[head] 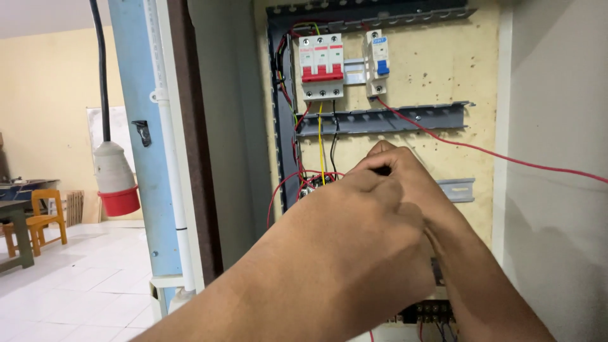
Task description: Connecting electrical wires to components in a control panel using a screwdriver.
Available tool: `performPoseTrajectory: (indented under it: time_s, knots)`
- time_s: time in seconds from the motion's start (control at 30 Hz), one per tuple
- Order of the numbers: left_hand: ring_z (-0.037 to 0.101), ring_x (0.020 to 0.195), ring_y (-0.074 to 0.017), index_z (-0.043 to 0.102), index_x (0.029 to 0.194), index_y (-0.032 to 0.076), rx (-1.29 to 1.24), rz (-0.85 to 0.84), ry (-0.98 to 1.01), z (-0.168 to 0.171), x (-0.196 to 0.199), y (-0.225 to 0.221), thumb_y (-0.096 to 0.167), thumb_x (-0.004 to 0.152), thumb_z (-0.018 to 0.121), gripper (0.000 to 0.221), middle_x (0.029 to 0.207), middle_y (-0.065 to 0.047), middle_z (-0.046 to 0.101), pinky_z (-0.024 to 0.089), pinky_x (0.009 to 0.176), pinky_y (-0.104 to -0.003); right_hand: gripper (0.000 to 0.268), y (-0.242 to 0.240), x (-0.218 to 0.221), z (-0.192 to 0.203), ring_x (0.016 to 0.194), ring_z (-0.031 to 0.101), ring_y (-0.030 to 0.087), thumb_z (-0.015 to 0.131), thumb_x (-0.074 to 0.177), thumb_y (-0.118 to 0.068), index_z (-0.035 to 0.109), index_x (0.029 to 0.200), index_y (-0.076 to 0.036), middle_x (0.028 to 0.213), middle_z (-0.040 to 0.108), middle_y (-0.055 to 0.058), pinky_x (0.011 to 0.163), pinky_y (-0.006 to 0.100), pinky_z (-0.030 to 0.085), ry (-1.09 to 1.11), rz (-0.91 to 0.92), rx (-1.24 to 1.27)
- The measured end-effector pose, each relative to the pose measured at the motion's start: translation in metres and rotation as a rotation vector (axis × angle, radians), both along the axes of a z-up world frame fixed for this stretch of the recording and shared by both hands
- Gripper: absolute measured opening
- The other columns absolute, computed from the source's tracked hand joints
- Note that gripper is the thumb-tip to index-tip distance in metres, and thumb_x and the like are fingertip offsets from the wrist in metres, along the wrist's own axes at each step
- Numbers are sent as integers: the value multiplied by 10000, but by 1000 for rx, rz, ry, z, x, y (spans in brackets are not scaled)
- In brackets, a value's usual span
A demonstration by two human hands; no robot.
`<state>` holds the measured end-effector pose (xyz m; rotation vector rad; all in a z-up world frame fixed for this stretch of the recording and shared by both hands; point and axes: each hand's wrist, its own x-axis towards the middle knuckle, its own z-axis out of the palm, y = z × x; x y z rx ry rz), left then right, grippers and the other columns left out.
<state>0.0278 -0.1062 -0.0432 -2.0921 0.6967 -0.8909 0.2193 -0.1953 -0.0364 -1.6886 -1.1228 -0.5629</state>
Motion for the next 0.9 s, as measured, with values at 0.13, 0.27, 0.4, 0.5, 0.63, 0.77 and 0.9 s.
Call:
performPoseTrajectory:
  time_s: [0.13, 0.27, 0.4, 0.5, 0.63, 0.77, 0.9]
  knots:
    - [328, 427, -119, 476, 503, 247, -13, 89, -165, -3, -6, -2, -123, 710, 566, 434, 475, 90, 403, 246, 353, -304, 88, 5, -9, 4, 789, 561, 135, 874, 780, -179, 896, 820, -103, 776, 560, 21, 738, 267, 461, 115, -64, 44]
    - [584, 529, -246, 668, 643, 198, -22, 160, -114, -4, -8, -11, 9, 825, 587, 274, 609, -33, 628, 405, 423, -381, 85, 4, -14, 5, 798, 608, 143, 810, 842, -95, 892, 864, -91, 812, 597, 28, 774, 268, 500, 125, -55, 39]
    - [503, 753, -251, 747, 734, 218, 157, 133, -59, 8, -14, -8, 151, 1016, 530, 362, 715, 31, 684, 407, 701, -387, 247, 0, -22, 7, 745, 380, 126, 549, 785, 6, 358, 709, -131, 850, 432, 4, 655, 299, 343, 257, -135, 13]
    - [536, 1124, -369, 800, 1041, 114, 162, 189, 112, 21, -18, -17, 204, 1008, 524, 292, 1185, -146, 657, 431, 962, -457, 281, -2, -33, 5, 744, 354, 112, 579, 793, -23, 339, 722, -151, 838, 400, -16, 649, 306, 329, 267, -136, 30]
    - [588, 726, -338, 740, 711, 167, -57, 14, -33, 6, -8, -4, 72, 844, 616, 206, 751, -111, 677, 493, 561, -461, 339, -1, -31, 3, 744, 314, 92, 623, 804, -67, 310, 742, -181, 819, 352, -46, 640, 316, 308, 275, -126, 45]
    - [528, 480, -220, 638, 656, 98, -20, 210, -92, -2, -5, -12, -67, 802, 569, 231, 589, -89, 600, 367, 319, -355, 92, 1, -20, 3, 821, 602, 138, 834, 801, -146, 866, 811, -60, 834, 592, 27, 778, 265, 474, 159, 19, 57]
    - [592, 831, -295, 751, 783, 207, -2, 118, 61, 4, -2, -18, 135, 960, 521, 298, 791, -87, 699, 468, 752, -446, 280, -7, -19, 3, 815, 599, 119, 623, 732, 22, 865, 809, -95, 742, 711, 26, 736, 278, 496, -92, 35, -57]
